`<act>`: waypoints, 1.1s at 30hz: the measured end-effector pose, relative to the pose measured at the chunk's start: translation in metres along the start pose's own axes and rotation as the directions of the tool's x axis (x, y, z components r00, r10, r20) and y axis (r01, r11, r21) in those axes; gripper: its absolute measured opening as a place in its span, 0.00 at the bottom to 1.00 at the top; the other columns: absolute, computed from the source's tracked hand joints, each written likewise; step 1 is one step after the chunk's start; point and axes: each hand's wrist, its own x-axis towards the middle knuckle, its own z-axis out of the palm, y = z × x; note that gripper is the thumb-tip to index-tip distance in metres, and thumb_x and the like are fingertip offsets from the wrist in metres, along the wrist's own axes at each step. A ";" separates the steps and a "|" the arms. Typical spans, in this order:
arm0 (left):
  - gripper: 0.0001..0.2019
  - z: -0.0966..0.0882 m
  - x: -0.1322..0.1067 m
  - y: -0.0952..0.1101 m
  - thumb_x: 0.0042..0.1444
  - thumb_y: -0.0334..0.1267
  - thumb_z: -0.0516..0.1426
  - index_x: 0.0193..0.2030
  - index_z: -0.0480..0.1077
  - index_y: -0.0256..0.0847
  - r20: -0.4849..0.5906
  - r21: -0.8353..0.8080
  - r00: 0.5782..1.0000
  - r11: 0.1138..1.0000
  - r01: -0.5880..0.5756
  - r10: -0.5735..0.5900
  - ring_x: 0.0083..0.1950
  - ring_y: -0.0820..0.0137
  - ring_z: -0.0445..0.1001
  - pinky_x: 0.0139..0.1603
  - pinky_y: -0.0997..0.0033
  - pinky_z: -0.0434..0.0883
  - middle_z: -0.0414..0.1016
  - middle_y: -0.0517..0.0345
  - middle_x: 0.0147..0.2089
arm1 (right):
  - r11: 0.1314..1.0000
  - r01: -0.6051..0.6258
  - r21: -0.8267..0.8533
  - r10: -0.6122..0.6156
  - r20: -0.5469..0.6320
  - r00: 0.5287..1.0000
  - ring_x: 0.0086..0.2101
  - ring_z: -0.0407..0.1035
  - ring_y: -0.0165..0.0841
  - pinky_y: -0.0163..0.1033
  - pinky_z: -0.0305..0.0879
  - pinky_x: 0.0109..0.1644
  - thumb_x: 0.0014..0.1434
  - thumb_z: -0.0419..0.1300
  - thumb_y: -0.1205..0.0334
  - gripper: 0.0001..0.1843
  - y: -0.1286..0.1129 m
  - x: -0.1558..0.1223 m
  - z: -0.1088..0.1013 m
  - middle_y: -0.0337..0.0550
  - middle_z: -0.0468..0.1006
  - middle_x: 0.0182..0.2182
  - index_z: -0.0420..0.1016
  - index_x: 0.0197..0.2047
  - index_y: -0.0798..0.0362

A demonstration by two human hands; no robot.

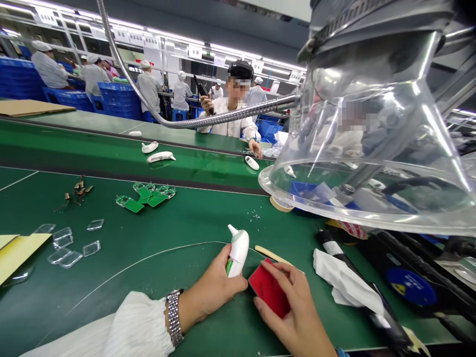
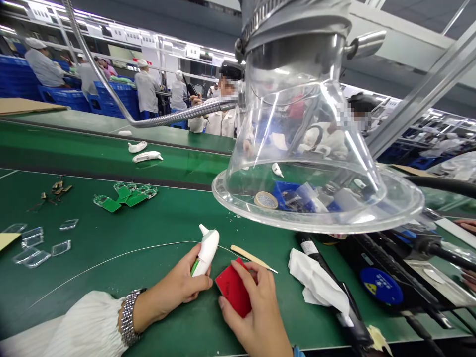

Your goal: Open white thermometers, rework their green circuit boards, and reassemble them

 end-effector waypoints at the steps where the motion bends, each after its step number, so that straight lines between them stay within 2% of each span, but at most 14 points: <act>1: 0.29 0.000 0.000 -0.001 0.41 0.29 0.56 0.53 0.56 0.39 0.001 0.007 1.000 1.000 -0.004 0.004 0.20 0.82 0.52 0.20 0.78 0.50 0.57 0.70 0.26 | 0.999 -0.027 0.042 0.028 -0.038 0.999 0.45 0.66 0.42 0.46 0.72 0.42 0.55 0.58 0.54 0.24 -0.002 0.002 -0.001 0.49 0.64 0.47 0.64 0.55 0.45; 4: 0.30 -0.001 0.000 -0.002 0.40 0.27 0.55 0.54 0.56 0.39 0.004 0.039 1.000 0.999 -0.019 0.019 0.21 0.81 0.53 0.20 0.78 0.52 0.58 0.69 0.26 | 0.996 -0.019 0.089 0.029 -0.114 0.993 0.49 0.63 0.43 0.48 0.70 0.44 0.58 0.55 0.57 0.21 -0.008 0.012 -0.007 0.49 0.59 0.53 0.64 0.55 0.43; 8: 0.28 0.000 -0.001 0.000 0.39 0.26 0.54 0.52 0.58 0.38 0.038 0.055 0.998 0.998 -0.045 0.043 0.22 0.80 0.54 0.21 0.78 0.53 0.59 0.68 0.27 | 0.986 0.154 -0.057 -0.159 -0.111 0.981 0.50 0.58 0.47 0.55 0.65 0.46 0.58 0.56 0.63 0.20 -0.015 0.032 -0.008 0.48 0.54 0.59 0.66 0.55 0.42; 11: 0.26 0.000 0.000 0.000 0.39 0.25 0.52 0.49 0.59 0.38 0.050 0.044 0.997 0.997 -0.066 0.064 0.22 0.80 0.53 0.21 0.78 0.53 0.57 0.68 0.27 | 0.958 0.261 -0.122 -0.275 -0.116 0.955 0.48 0.57 0.46 0.54 0.65 0.45 0.57 0.57 0.67 0.19 -0.015 0.041 -0.002 0.49 0.57 0.58 0.70 0.51 0.46; 14: 0.24 -0.001 0.001 -0.002 0.38 0.25 0.51 0.47 0.59 0.37 0.062 0.035 0.994 0.995 -0.089 0.087 0.24 0.79 0.53 0.22 0.78 0.53 0.58 0.67 0.27 | 0.933 0.342 -0.113 -0.353 -0.096 0.931 0.48 0.56 0.46 0.54 0.64 0.45 0.56 0.57 0.69 0.18 -0.012 0.045 0.002 0.48 0.61 0.56 0.72 0.49 0.46; 18: 0.23 0.000 0.002 -0.003 0.39 0.25 0.51 0.46 0.60 0.38 0.047 0.054 0.997 0.996 -0.065 0.063 0.22 0.80 0.51 0.20 0.77 0.51 0.56 0.68 0.26 | 0.938 0.330 -0.109 -0.342 -0.128 0.931 0.48 0.56 0.46 0.54 0.64 0.46 0.56 0.57 0.70 0.17 -0.011 0.045 0.003 0.48 0.62 0.55 0.73 0.48 0.46; 22: 0.23 0.000 0.001 -0.003 0.39 0.24 0.51 0.46 0.59 0.38 0.069 0.035 0.993 0.995 -0.096 0.094 0.24 0.79 0.55 0.22 0.77 0.54 0.57 0.67 0.26 | 0.936 0.340 -0.087 -0.349 -0.131 0.928 0.49 0.56 0.46 0.54 0.64 0.46 0.56 0.57 0.70 0.17 -0.013 0.044 0.005 0.46 0.62 0.55 0.73 0.47 0.44; 25: 0.22 -0.001 0.002 -0.005 0.39 0.24 0.51 0.45 0.60 0.38 0.054 0.104 0.994 0.989 -0.101 0.096 0.23 0.79 0.52 0.21 0.76 0.52 0.56 0.67 0.26 | 0.951 0.288 -0.109 -0.304 -0.177 0.936 0.49 0.56 0.46 0.55 0.63 0.47 0.55 0.58 0.71 0.17 -0.015 0.042 0.006 0.48 0.61 0.55 0.73 0.47 0.45; 28: 0.23 -0.001 0.004 -0.007 0.39 0.24 0.51 0.45 0.59 0.37 0.059 0.076 0.989 0.987 -0.141 0.137 0.25 0.78 0.56 0.23 0.76 0.55 0.60 0.65 0.29 | 0.944 0.319 -0.087 -0.329 -0.151 0.932 0.50 0.56 0.46 0.55 0.63 0.47 0.55 0.58 0.71 0.17 -0.016 0.041 0.007 0.47 0.61 0.55 0.74 0.47 0.44; 33: 0.22 0.000 0.005 -0.008 0.38 0.24 0.50 0.44 0.59 0.37 0.035 0.138 0.994 0.985 -0.106 0.102 0.22 0.79 0.53 0.20 0.77 0.53 0.59 0.66 0.27 | 0.955 0.283 -0.089 -0.295 -0.174 0.939 0.49 0.56 0.45 0.56 0.63 0.47 0.57 0.56 0.70 0.17 -0.015 0.041 0.008 0.47 0.61 0.55 0.73 0.47 0.44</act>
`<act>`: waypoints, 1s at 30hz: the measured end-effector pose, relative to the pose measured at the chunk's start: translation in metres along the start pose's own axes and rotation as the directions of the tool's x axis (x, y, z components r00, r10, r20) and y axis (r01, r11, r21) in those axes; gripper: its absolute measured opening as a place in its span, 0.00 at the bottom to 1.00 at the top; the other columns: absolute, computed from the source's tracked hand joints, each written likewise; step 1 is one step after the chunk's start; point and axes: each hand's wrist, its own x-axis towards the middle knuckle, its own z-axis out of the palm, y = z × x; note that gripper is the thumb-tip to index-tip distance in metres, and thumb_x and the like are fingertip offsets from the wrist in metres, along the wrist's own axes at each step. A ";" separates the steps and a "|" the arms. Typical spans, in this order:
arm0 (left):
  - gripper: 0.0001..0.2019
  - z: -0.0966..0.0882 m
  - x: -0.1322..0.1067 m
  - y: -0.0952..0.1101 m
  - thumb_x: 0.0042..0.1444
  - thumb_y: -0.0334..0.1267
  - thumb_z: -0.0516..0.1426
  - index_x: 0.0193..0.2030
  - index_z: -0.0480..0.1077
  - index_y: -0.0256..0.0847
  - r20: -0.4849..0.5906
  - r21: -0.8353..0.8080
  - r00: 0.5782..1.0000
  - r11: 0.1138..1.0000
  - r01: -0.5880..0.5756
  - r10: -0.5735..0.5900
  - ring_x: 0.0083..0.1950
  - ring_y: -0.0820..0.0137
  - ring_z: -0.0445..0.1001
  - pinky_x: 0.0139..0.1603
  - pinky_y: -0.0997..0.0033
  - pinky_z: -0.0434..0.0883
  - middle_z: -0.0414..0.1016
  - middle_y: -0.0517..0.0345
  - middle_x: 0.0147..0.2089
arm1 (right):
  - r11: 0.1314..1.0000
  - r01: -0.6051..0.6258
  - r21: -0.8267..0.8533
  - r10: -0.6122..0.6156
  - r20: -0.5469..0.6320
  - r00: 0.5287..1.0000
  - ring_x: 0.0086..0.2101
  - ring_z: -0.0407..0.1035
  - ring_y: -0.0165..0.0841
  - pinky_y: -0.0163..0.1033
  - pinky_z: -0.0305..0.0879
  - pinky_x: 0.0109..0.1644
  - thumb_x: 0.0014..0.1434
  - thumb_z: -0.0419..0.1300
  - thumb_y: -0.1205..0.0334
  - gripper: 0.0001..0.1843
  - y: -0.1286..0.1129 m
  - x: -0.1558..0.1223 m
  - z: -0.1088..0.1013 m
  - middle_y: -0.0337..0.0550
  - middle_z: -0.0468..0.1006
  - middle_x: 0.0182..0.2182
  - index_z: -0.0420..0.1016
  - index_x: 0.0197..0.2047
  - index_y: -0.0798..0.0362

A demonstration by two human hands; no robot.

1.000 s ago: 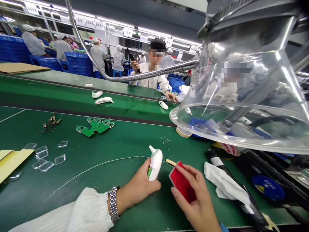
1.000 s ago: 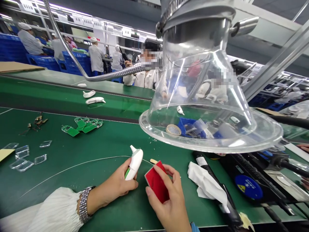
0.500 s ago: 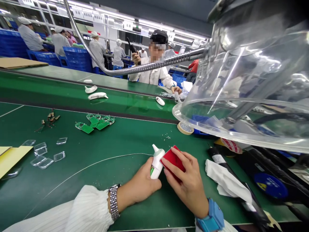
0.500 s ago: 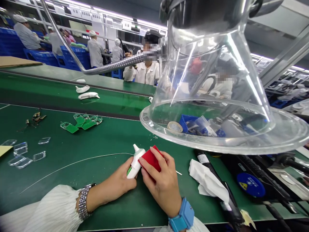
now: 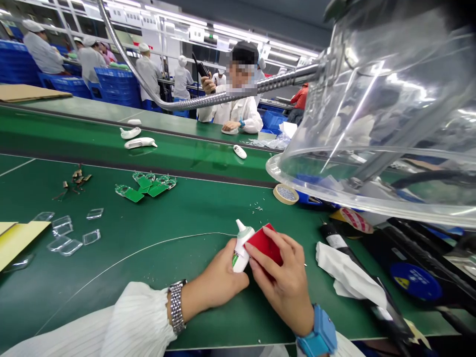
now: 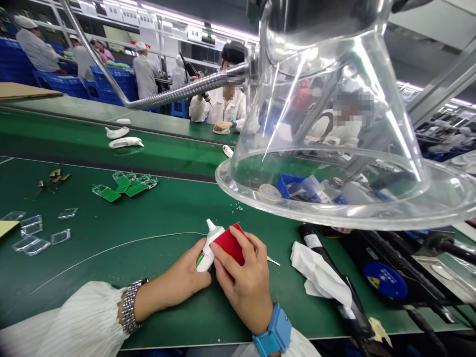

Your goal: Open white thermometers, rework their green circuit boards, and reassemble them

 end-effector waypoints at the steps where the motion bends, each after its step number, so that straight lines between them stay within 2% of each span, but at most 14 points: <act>1: 0.21 0.000 0.000 0.000 0.38 0.24 0.50 0.43 0.59 0.38 0.003 0.004 1.000 1.000 -0.004 0.004 0.22 0.79 0.54 0.20 0.77 0.53 0.59 0.67 0.27 | 1.000 0.009 0.005 -0.009 0.003 1.000 0.49 0.56 0.45 0.56 0.63 0.47 0.57 0.56 0.70 0.16 0.001 0.000 0.000 0.46 0.61 0.55 0.74 0.47 0.44; 6: 0.21 0.000 -0.001 0.001 0.38 0.23 0.50 0.43 0.59 0.38 -0.010 0.072 1.000 0.997 -0.006 0.007 0.22 0.79 0.54 0.20 0.77 0.54 0.59 0.67 0.27 | 1.000 -0.011 0.015 0.011 -0.022 1.000 0.49 0.57 0.45 0.53 0.63 0.47 0.56 0.57 0.70 0.16 0.002 -0.001 0.001 0.48 0.63 0.54 0.75 0.46 0.46; 9: 0.20 0.001 0.000 0.002 0.39 0.22 0.50 0.43 0.59 0.37 -0.009 0.066 0.999 0.997 -0.042 0.043 0.25 0.78 0.57 0.23 0.77 0.57 0.61 0.65 0.29 | 0.998 0.026 0.053 -0.027 0.025 0.999 0.49 0.56 0.44 0.53 0.63 0.48 0.57 0.57 0.70 0.16 0.001 -0.002 0.001 0.46 0.62 0.55 0.75 0.46 0.45; 13: 0.20 0.000 0.000 0.003 0.38 0.22 0.49 0.41 0.59 0.37 -0.025 0.146 0.999 0.989 -0.032 0.036 0.24 0.78 0.54 0.21 0.76 0.55 0.59 0.66 0.27 | 0.999 -0.025 0.021 0.025 -0.017 1.000 0.49 0.56 0.44 0.53 0.63 0.47 0.57 0.56 0.70 0.16 0.001 -0.003 0.000 0.47 0.62 0.54 0.75 0.46 0.46; 16: 0.21 0.000 0.000 0.003 0.38 0.22 0.49 0.43 0.59 0.37 -0.005 0.120 0.999 0.992 -0.047 0.048 0.24 0.77 0.55 0.21 0.76 0.56 0.60 0.66 0.27 | 0.999 0.010 0.045 -0.010 0.006 1.000 0.49 0.56 0.45 0.54 0.63 0.47 0.56 0.57 0.71 0.16 0.002 -0.004 0.000 0.47 0.62 0.54 0.75 0.45 0.46; 20: 0.21 0.000 0.000 0.002 0.38 0.22 0.49 0.43 0.59 0.37 -0.016 0.150 0.999 0.988 -0.042 0.045 0.23 0.78 0.53 0.20 0.76 0.55 0.59 0.66 0.27 | 1.000 -0.020 0.015 0.020 -0.019 1.000 0.49 0.56 0.45 0.54 0.62 0.47 0.56 0.57 0.72 0.15 0.003 -0.004 0.000 0.50 0.62 0.53 0.75 0.45 0.48; 24: 0.20 0.001 0.000 0.001 0.39 0.22 0.49 0.42 0.59 0.37 -0.030 0.148 0.998 0.987 -0.056 0.061 0.24 0.77 0.56 0.21 0.76 0.56 0.60 0.66 0.27 | 0.999 0.019 0.046 -0.020 0.012 1.000 0.49 0.56 0.45 0.54 0.62 0.47 0.56 0.57 0.72 0.16 0.002 -0.004 0.001 0.49 0.63 0.53 0.75 0.46 0.47; 27: 0.22 0.001 0.001 0.000 0.39 0.22 0.49 0.44 0.59 0.38 -0.035 0.159 0.998 0.986 -0.039 0.045 0.23 0.78 0.55 0.20 0.77 0.55 0.59 0.66 0.27 | 1.000 -0.020 0.007 0.020 -0.022 1.000 0.48 0.56 0.45 0.54 0.62 0.47 0.56 0.56 0.72 0.16 0.001 -0.005 0.001 0.49 0.63 0.53 0.75 0.46 0.48; 30: 0.21 0.002 0.000 0.000 0.39 0.22 0.50 0.43 0.59 0.38 -0.031 0.152 0.998 0.987 -0.058 0.063 0.24 0.77 0.56 0.21 0.77 0.56 0.60 0.66 0.27 | 1.000 0.002 0.027 -0.002 0.001 1.000 0.48 0.56 0.45 0.54 0.62 0.47 0.56 0.57 0.72 0.17 0.001 -0.006 0.000 0.48 0.63 0.53 0.75 0.46 0.46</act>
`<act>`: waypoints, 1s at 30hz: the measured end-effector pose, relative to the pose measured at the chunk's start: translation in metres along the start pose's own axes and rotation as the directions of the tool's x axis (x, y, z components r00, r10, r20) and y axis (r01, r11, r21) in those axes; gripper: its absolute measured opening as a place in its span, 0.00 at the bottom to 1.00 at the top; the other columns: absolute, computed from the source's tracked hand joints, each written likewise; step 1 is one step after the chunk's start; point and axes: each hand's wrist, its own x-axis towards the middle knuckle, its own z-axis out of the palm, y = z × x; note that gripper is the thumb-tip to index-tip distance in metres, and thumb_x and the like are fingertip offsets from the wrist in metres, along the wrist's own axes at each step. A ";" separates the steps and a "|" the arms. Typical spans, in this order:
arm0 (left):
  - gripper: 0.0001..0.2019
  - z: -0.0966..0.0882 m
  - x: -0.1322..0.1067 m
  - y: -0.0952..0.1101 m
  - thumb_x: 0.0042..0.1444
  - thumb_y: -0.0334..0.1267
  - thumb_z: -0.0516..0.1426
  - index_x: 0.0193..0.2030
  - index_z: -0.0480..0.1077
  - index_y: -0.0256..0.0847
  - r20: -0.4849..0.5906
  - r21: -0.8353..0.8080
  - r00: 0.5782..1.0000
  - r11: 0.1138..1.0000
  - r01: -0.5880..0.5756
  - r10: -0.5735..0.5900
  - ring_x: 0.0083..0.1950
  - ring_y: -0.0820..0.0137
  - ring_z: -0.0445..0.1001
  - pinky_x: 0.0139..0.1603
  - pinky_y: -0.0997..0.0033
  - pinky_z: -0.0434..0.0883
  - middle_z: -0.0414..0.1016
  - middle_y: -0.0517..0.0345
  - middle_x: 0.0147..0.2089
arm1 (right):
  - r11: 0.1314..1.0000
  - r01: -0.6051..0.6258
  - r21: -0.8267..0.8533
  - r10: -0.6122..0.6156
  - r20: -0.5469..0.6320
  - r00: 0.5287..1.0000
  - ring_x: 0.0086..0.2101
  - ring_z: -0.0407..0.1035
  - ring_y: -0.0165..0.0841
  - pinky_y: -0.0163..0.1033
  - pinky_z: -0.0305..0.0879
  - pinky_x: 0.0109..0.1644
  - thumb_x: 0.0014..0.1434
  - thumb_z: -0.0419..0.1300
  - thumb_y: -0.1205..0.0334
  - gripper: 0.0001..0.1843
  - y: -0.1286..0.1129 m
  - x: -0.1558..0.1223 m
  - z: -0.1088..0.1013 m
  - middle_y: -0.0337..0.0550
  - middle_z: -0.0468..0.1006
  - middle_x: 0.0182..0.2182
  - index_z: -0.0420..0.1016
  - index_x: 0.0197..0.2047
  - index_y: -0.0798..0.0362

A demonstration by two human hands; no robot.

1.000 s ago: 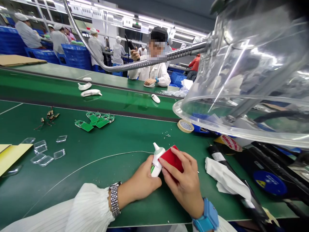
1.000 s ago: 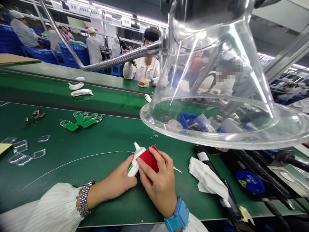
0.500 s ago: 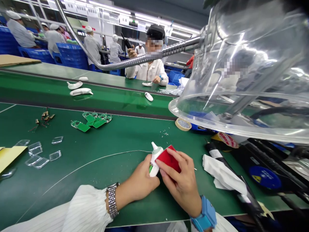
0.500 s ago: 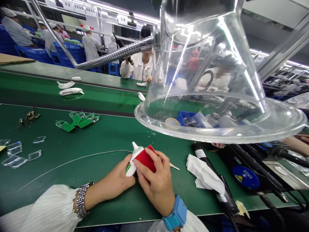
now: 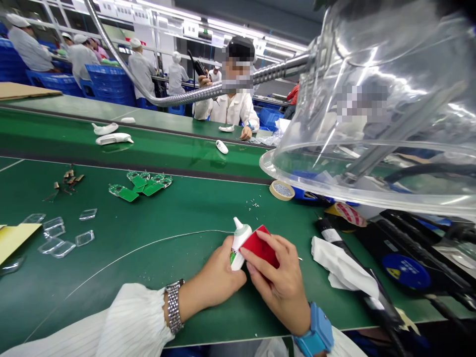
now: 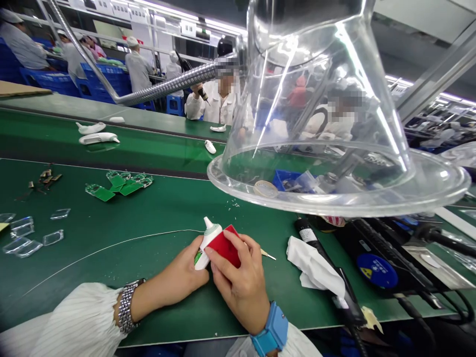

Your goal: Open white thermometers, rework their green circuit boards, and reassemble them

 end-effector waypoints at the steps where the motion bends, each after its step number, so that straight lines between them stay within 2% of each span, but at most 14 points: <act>1: 0.21 0.000 0.000 0.000 0.39 0.22 0.50 0.43 0.59 0.38 0.000 0.007 1.000 1.000 0.002 -0.002 0.23 0.77 0.56 0.21 0.77 0.56 0.60 0.66 0.27 | 1.000 0.007 0.009 -0.007 0.008 1.000 0.49 0.56 0.45 0.54 0.62 0.47 0.56 0.57 0.72 0.17 0.000 -0.001 0.000 0.48 0.63 0.53 0.75 0.46 0.46; 5: 0.23 0.000 -0.001 -0.001 0.38 0.22 0.50 0.45 0.59 0.38 -0.001 0.047 1.000 0.998 0.028 -0.028 0.22 0.78 0.54 0.18 0.77 0.54 0.58 0.68 0.26 | 1.000 -0.022 -0.017 0.022 -0.028 0.999 0.49 0.56 0.45 0.54 0.62 0.47 0.56 0.57 0.73 0.16 0.002 -0.002 -0.001 0.50 0.63 0.53 0.75 0.45 0.48; 9: 0.23 0.000 -0.001 -0.003 0.38 0.22 0.50 0.45 0.59 0.38 -0.008 0.032 1.000 0.999 -0.003 0.004 0.24 0.77 0.56 0.21 0.76 0.57 0.61 0.66 0.27 | 1.000 0.018 0.021 -0.019 0.004 1.000 0.49 0.56 0.45 0.54 0.62 0.46 0.56 0.57 0.72 0.17 0.003 -0.002 -0.002 0.48 0.63 0.53 0.75 0.46 0.46; 12: 0.24 0.001 0.000 -0.003 0.38 0.22 0.50 0.46 0.59 0.39 -0.020 0.058 1.000 0.998 0.007 -0.006 0.23 0.77 0.55 0.20 0.77 0.55 0.59 0.67 0.27 | 1.000 -0.014 -0.019 0.013 -0.030 0.999 0.48 0.56 0.45 0.54 0.62 0.47 0.56 0.56 0.72 0.16 0.002 -0.002 -0.001 0.49 0.63 0.52 0.75 0.45 0.48; 16: 0.23 0.001 0.000 -0.003 0.38 0.22 0.50 0.45 0.59 0.39 -0.024 0.039 1.000 0.999 0.006 -0.005 0.24 0.77 0.57 0.21 0.76 0.56 0.60 0.66 0.27 | 1.000 0.021 -0.004 -0.021 -0.006 1.000 0.48 0.56 0.44 0.54 0.63 0.46 0.56 0.57 0.72 0.16 0.002 -0.001 -0.001 0.47 0.64 0.51 0.75 0.45 0.46; 19: 0.25 0.001 0.000 -0.004 0.38 0.22 0.50 0.47 0.59 0.39 -0.038 0.068 0.999 0.998 0.011 -0.008 0.23 0.77 0.57 0.21 0.77 0.55 0.60 0.66 0.27 | 1.000 -0.003 -0.020 0.003 -0.030 1.000 0.48 0.57 0.44 0.54 0.63 0.47 0.56 0.56 0.71 0.16 0.003 -0.001 -0.001 0.48 0.64 0.51 0.75 0.45 0.47; 23: 0.25 0.002 -0.001 -0.003 0.39 0.22 0.51 0.47 0.59 0.39 -0.030 0.059 0.999 0.998 -0.020 0.022 0.27 0.75 0.60 0.25 0.75 0.59 0.63 0.64 0.30 | 1.000 0.013 -0.001 -0.013 0.002 1.000 0.48 0.56 0.44 0.54 0.63 0.47 0.56 0.56 0.72 0.17 0.002 -0.003 0.000 0.46 0.64 0.51 0.74 0.46 0.45; 27: 0.25 0.003 -0.002 -0.002 0.38 0.22 0.50 0.48 0.60 0.39 -0.054 0.116 0.998 0.993 -0.017 0.023 0.26 0.75 0.58 0.23 0.75 0.57 0.62 0.64 0.29 | 0.999 -0.025 -0.036 0.024 -0.027 0.999 0.48 0.56 0.44 0.55 0.63 0.47 0.56 0.57 0.72 0.16 0.001 -0.004 0.000 0.47 0.64 0.51 0.74 0.46 0.46; 30: 0.26 0.003 -0.003 -0.002 0.39 0.22 0.50 0.49 0.59 0.39 -0.048 0.098 0.998 0.994 -0.043 0.048 0.28 0.74 0.61 0.26 0.75 0.60 0.65 0.62 0.32 | 1.000 -0.003 -0.019 0.003 -0.001 1.000 0.48 0.56 0.44 0.54 0.62 0.47 0.56 0.57 0.71 0.16 0.001 -0.005 -0.001 0.46 0.65 0.50 0.74 0.46 0.45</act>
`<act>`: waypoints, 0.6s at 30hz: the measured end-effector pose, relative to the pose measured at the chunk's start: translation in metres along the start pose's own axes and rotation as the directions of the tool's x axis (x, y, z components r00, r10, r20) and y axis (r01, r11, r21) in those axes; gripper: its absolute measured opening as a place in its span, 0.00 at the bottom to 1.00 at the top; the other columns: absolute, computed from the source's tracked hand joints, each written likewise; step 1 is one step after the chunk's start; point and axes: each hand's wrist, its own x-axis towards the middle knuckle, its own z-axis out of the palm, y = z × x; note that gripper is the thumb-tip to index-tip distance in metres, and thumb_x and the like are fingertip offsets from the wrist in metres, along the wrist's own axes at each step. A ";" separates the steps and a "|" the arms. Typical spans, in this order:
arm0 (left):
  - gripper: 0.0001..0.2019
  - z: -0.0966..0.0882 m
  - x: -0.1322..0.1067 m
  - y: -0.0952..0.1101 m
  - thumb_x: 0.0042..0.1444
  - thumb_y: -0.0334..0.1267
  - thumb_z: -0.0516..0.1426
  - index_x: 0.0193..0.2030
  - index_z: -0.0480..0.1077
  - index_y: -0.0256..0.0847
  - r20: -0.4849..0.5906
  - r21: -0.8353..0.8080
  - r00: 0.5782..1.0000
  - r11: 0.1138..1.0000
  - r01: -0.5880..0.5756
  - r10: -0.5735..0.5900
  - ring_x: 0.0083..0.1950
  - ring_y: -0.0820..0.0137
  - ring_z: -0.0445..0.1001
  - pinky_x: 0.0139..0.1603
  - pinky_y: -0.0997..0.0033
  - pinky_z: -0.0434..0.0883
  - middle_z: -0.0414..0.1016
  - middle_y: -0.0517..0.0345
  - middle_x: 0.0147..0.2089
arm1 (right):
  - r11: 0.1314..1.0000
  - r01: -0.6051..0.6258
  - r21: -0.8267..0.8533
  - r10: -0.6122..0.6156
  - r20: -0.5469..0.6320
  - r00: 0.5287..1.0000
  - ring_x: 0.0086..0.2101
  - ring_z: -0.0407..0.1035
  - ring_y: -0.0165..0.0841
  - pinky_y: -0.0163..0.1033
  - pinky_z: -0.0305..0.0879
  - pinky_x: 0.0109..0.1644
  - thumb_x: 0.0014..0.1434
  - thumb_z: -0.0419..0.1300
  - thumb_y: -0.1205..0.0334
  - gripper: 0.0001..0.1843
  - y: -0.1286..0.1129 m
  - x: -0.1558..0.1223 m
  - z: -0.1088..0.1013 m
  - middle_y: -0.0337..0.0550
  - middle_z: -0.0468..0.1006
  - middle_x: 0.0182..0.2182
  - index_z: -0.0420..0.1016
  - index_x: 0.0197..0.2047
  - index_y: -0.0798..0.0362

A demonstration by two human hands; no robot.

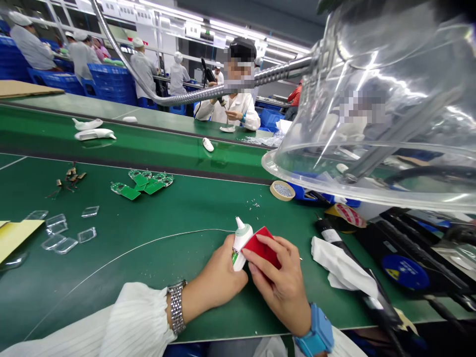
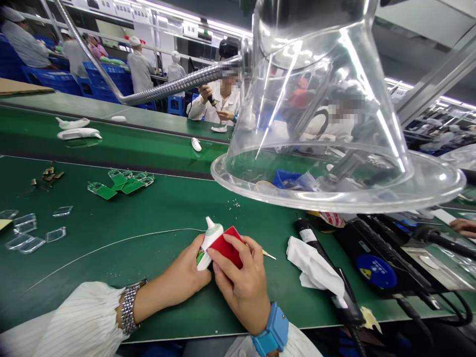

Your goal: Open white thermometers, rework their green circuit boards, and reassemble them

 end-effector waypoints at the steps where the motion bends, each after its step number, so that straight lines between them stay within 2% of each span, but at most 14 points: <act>1: 0.27 0.000 0.000 0.000 0.39 0.22 0.50 0.51 0.58 0.39 0.004 0.000 1.000 1.000 -0.007 0.007 0.29 0.74 0.61 0.27 0.75 0.60 0.65 0.62 0.32 | 1.000 0.003 0.005 -0.003 0.007 1.000 0.48 0.56 0.44 0.54 0.63 0.47 0.56 0.56 0.72 0.16 0.000 0.000 0.000 0.45 0.65 0.50 0.74 0.46 0.45; 5: 0.29 0.000 0.000 -0.002 0.39 0.22 0.50 0.52 0.58 0.40 0.004 0.015 1.000 1.000 -0.010 0.010 0.28 0.74 0.60 0.26 0.75 0.59 0.65 0.62 0.33 | 0.999 -0.028 -0.015 0.028 -0.010 1.000 0.48 0.56 0.44 0.55 0.62 0.48 0.56 0.56 0.72 0.17 0.001 -0.001 -0.001 0.47 0.65 0.50 0.74 0.47 0.46; 8: 0.28 0.000 0.001 -0.004 0.40 0.23 0.51 0.52 0.58 0.40 0.013 -0.012 1.000 1.000 0.000 0.001 0.28 0.74 0.61 0.27 0.75 0.60 0.65 0.62 0.33 | 1.000 0.002 0.025 -0.002 0.022 1.000 0.48 0.56 0.43 0.55 0.62 0.48 0.57 0.56 0.72 0.17 0.001 -0.001 0.000 0.45 0.65 0.50 0.73 0.47 0.44; 12: 0.29 0.000 0.001 -0.005 0.39 0.22 0.51 0.52 0.58 0.41 -0.005 0.005 1.000 1.000 0.011 -0.011 0.26 0.76 0.58 0.25 0.76 0.57 0.63 0.65 0.30 | 1.000 -0.031 0.002 0.031 -0.014 0.999 0.48 0.56 0.44 0.56 0.61 0.48 0.57 0.56 0.71 0.17 0.001 0.000 0.001 0.46 0.65 0.50 0.73 0.47 0.45; 15: 0.27 0.000 0.001 -0.004 0.40 0.23 0.51 0.50 0.59 0.40 0.003 -0.018 1.000 1.000 0.007 -0.007 0.28 0.75 0.61 0.26 0.76 0.59 0.65 0.63 0.31 | 0.999 0.010 0.047 -0.011 0.037 0.999 0.48 0.56 0.44 0.55 0.62 0.48 0.56 0.56 0.72 0.17 0.001 0.000 0.000 0.46 0.65 0.50 0.73 0.47 0.45; 18: 0.28 -0.001 0.002 -0.004 0.39 0.23 0.51 0.51 0.58 0.40 -0.009 0.015 1.000 1.000 0.015 -0.014 0.26 0.75 0.60 0.24 0.76 0.57 0.64 0.64 0.30 | 0.999 -0.027 0.023 0.027 -0.001 1.000 0.48 0.56 0.43 0.55 0.62 0.48 0.56 0.56 0.72 0.17 0.000 0.000 0.000 0.47 0.65 0.49 0.73 0.47 0.46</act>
